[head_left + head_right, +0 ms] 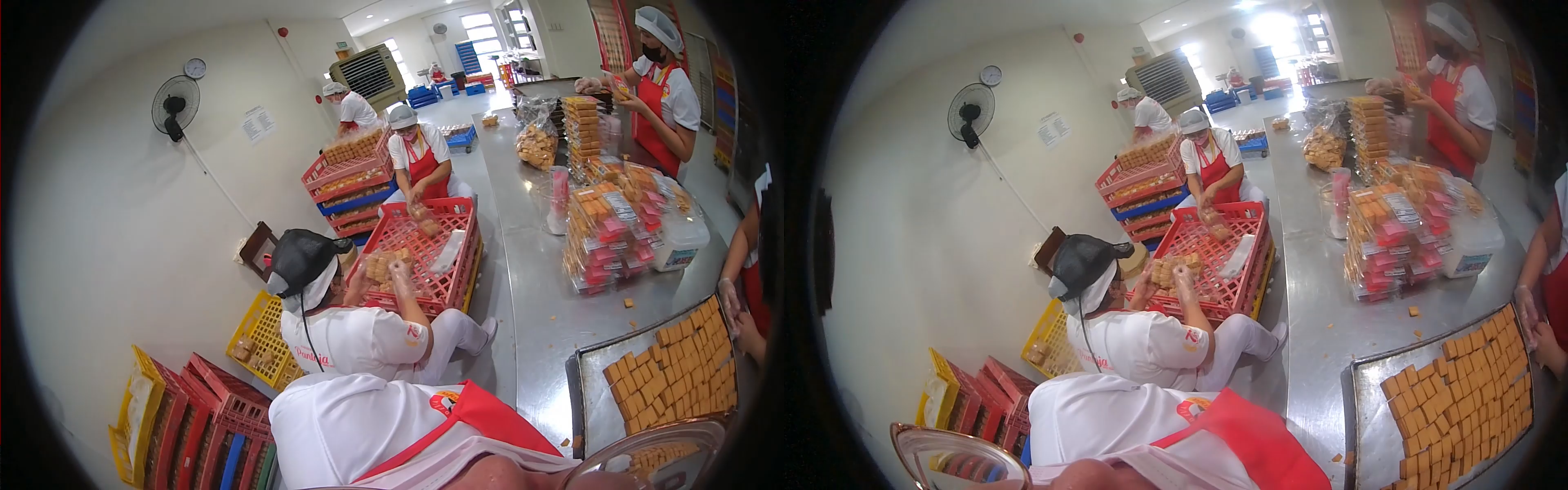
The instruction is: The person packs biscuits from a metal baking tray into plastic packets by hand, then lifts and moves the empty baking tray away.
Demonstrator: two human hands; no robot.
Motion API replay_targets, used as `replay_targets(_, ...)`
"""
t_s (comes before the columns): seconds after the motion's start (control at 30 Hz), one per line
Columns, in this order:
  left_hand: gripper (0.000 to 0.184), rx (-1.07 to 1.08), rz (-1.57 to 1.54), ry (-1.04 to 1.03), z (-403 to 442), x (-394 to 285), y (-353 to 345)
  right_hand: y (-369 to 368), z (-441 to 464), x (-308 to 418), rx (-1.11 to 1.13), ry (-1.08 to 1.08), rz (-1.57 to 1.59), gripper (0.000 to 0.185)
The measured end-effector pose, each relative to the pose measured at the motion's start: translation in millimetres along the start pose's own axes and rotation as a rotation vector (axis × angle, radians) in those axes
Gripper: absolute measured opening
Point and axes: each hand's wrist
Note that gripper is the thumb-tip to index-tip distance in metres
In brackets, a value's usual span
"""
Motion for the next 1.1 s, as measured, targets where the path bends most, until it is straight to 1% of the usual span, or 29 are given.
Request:
replay_targets(0.27,0.024,0.03,0.013,-0.015,1.5,0.0,-0.8,18.1,-0.5,0.7,-0.043,0.014,-0.001,0.05)
replay_targets(0.4,0.023,0.124,0.065,-0.057,5.8,2.0,2.0,46.2,-15.2,4.7,-0.11,0.019,0.016,0.05)
replay_targets(0.5,0.023,0.309,0.155,-0.118,10.1,4.6,6.4,47.1,-26.1,17.4,-0.153,0.023,0.028,0.05)
replay_targets(0.6,0.022,0.687,0.369,-0.182,14.4,2.9,18.2,44.9,-30.7,26.7,-0.157,0.062,0.053,0.052)
replay_targets(0.63,0.022,0.659,0.461,-0.099,16.5,0.2,21.7,44.9,-31.4,27.3,-0.152,0.07,0.065,0.052)
replay_targets(0.7,0.021,0.041,0.271,0.096,22.1,-12.5,27.4,52.2,-33.7,19.6,-0.119,0.132,-0.071,0.051)
replay_targets(0.77,0.019,-0.56,-0.114,-0.383,42.1,-35.9,36.2,54.8,-36.3,26.8,-0.12,0.285,-0.484,0.051)
replay_targets(0.83,0.017,-0.648,-0.453,-0.472,57.0,-70.7,46.2,56.2,-37.5,14.2,-0.137,0.362,-0.537,0.052)
replay_targets(0.87,0.017,-0.682,-0.454,-0.612,67.3,-86.1,48.9,57.0,-36.4,8.4,-0.136,0.408,-0.555,0.053)
replay_targets(0.9,0.017,-0.723,-0.454,-0.745,77.0,-99.6,48.9,58.6,-37.2,8.3,-0.131,0.4,-0.61,0.054)
replay_targets(0.97,0.016,-0.658,-0.449,-0.92,95.3,-126.9,42.5,44.6,-36.4,19.6,-0.151,0.449,-0.691,0.052)
replay_targets(1.07,0.021,-0.558,-0.207,-0.983,103.2,-155.6,31.9,9.9,-34.4,51.5,0.004,0.528,-0.729,0.051)
replay_targets(1.1,0.021,-0.549,-0.214,-1.001,104.8,-156.0,33.0,6.2,-29.8,52.1,0.105,0.509,-0.789,0.053)
Point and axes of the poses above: each hand's wrist, its own z-axis towards the middle knuckle, its own y-axis out of the back of the hand, x = y × z, and after that the axes turned 7 degrees about -x, right-handed
